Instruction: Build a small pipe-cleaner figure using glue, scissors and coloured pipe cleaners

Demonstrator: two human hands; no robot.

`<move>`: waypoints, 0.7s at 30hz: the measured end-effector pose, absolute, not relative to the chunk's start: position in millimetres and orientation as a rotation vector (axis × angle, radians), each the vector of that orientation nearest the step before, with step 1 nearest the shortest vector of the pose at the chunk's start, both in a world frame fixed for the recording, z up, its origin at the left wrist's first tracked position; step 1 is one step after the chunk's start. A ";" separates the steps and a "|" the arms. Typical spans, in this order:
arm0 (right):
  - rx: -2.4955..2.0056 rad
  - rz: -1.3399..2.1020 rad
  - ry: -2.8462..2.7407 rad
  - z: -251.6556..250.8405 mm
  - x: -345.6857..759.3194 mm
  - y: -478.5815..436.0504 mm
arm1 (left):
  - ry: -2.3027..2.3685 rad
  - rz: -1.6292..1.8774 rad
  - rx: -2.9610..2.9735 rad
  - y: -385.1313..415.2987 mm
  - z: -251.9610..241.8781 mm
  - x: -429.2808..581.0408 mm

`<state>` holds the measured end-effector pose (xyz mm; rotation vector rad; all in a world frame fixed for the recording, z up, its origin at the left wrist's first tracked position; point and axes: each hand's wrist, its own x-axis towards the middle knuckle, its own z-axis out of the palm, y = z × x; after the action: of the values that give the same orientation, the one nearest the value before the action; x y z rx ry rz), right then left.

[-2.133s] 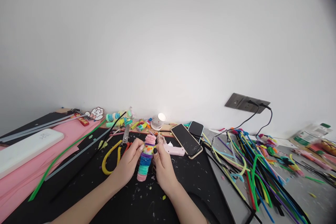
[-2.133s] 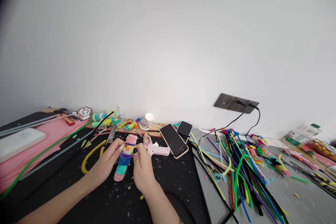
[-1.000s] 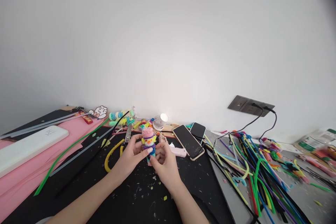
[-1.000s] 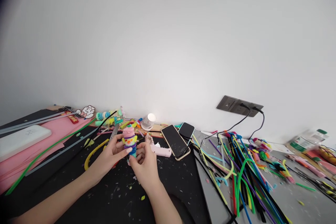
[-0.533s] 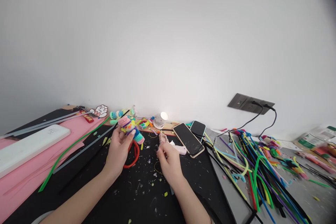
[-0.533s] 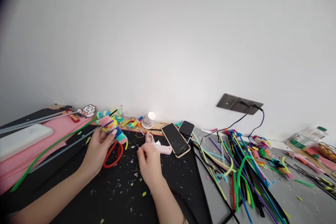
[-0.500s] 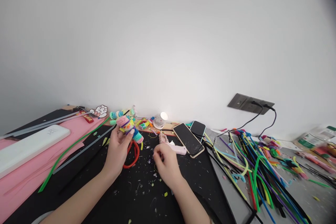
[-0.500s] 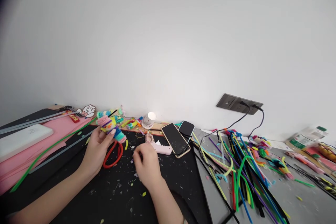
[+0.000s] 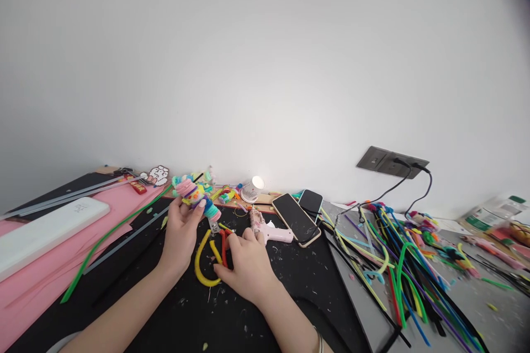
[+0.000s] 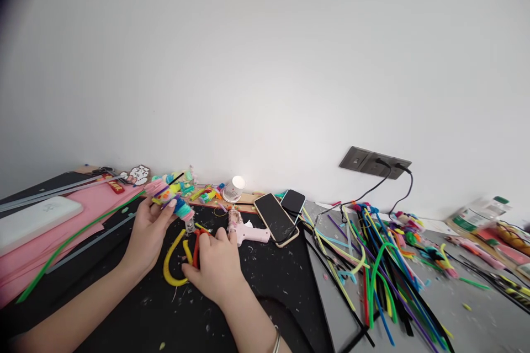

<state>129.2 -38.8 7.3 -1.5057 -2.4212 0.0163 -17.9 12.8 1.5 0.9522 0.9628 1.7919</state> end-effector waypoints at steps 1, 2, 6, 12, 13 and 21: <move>-1.536 -0.003 -2.399 6.9 128.8 -38.5 | 0.966 1.782 0.961 12.2 2.0 -17.7; -1.550 -0.013 -2.383 6.5 127.7 -38.7 | 0.973 1.775 0.964 11.7 2.3 -17.5; -1.557 0.019 -2.356 4.8 118.8 -40.8 | 1.003 1.772 0.958 10.2 3.6 -15.8; -1.678 0.192 -2.256 4.7 114.4 -40.3 | 1.009 1.809 0.953 12.8 2.1 -16.0; -1.679 0.226 -2.228 5.5 116.4 -39.9 | 1.005 1.820 0.930 14.1 1.4 -16.8; -1.643 0.667 -1.894 15.6 146.0 -35.0 | 1.005 1.856 0.748 19.5 2.6 -24.2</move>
<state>146.0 -35.0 15.6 -1.6426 -1.8940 0.6667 -24.2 19.5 2.6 0.7482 1.0049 1.8556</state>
